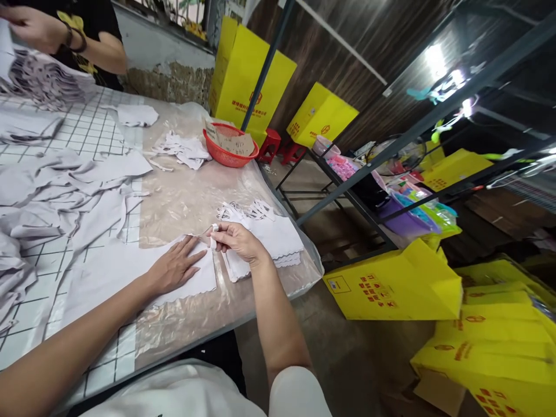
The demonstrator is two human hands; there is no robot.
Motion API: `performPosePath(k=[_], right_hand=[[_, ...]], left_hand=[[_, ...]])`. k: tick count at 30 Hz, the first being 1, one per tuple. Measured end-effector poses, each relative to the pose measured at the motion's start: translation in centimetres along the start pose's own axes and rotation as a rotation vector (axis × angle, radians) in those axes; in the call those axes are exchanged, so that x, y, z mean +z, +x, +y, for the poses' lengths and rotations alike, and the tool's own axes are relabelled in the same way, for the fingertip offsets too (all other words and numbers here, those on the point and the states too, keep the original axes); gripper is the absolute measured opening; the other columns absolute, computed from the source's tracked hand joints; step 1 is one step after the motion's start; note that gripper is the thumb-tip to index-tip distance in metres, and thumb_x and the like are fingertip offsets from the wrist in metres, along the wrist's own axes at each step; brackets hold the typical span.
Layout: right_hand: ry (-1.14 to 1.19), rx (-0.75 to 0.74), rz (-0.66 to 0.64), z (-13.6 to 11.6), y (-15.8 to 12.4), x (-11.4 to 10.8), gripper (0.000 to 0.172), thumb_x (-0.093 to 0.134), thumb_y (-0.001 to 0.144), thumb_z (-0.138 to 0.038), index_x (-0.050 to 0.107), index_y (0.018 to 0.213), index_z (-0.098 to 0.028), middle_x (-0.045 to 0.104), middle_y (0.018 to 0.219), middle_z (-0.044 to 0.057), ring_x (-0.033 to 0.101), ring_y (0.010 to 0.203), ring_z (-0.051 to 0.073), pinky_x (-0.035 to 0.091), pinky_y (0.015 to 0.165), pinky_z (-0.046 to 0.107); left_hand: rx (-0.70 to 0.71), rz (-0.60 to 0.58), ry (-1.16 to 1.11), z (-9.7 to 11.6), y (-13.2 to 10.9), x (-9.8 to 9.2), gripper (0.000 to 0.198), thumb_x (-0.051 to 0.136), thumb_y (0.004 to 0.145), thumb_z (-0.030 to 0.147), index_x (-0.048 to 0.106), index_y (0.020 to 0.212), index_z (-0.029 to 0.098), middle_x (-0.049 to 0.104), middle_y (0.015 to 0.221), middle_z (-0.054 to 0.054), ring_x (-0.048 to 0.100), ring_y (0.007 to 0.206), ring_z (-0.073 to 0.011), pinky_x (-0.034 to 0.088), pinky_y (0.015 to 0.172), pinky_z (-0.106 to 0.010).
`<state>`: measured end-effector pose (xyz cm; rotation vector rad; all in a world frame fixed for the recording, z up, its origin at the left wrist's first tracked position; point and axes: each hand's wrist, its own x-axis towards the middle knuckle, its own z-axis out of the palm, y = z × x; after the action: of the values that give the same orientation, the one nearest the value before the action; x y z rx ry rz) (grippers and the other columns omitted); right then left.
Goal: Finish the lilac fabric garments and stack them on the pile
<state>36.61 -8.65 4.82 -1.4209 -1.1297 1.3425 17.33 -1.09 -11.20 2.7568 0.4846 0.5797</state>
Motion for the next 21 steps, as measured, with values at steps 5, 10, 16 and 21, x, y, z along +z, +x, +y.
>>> performPosePath(k=[5,10,16,21], right_hand=[[-0.052,-0.041,0.006,-2.3,1.7,0.3,0.033,0.081,0.069,-0.041,0.065,0.084,-0.017,0.063,0.068,-0.003,0.055,0.059,0.008,0.042,0.054,0.018],[0.023,-0.052,0.016,-1.4,3.1,1.0,0.037,0.083,0.066,-0.035,0.064,0.092,-0.018,0.065,0.081,-0.001,0.06,0.072,0.01,0.047,0.063,0.021],[0.092,-0.005,0.111,2.6,5.6,2.3,0.041,0.085,0.061,-0.038,0.062,0.09,-0.019,0.061,0.074,-0.004,0.055,0.063,0.009,0.045,0.06,0.021],[0.108,-0.057,0.103,5.0,7.6,3.6,0.038,0.083,0.062,-0.038,0.062,0.088,-0.019,0.06,0.073,-0.004,0.055,0.065,0.009,0.045,0.062,0.022]], left_hand=[[0.016,0.067,-0.015,-0.1,-0.1,0.8,0.043,0.05,0.096,0.038,0.058,0.137,0.025,0.034,0.159,-0.013,0.029,0.147,-0.038,0.036,0.113,-0.056],[0.012,0.093,-0.138,0.1,0.2,-0.2,0.04,0.053,0.094,0.033,0.061,0.131,0.02,0.044,0.152,-0.016,0.037,0.143,-0.0384,0.041,0.109,-0.056],[-0.24,0.374,-0.606,0.6,1.6,-3.6,0.024,0.054,0.094,0.032,0.065,0.111,0.02,0.067,0.113,-0.01,0.065,0.104,-0.022,0.054,0.086,-0.036],[-0.388,0.446,-0.708,0.4,2.1,-5.4,0.021,0.056,0.093,0.035,0.068,0.086,0.02,0.066,0.086,-0.004,0.062,0.082,-0.0173,0.049,0.073,-0.029]])
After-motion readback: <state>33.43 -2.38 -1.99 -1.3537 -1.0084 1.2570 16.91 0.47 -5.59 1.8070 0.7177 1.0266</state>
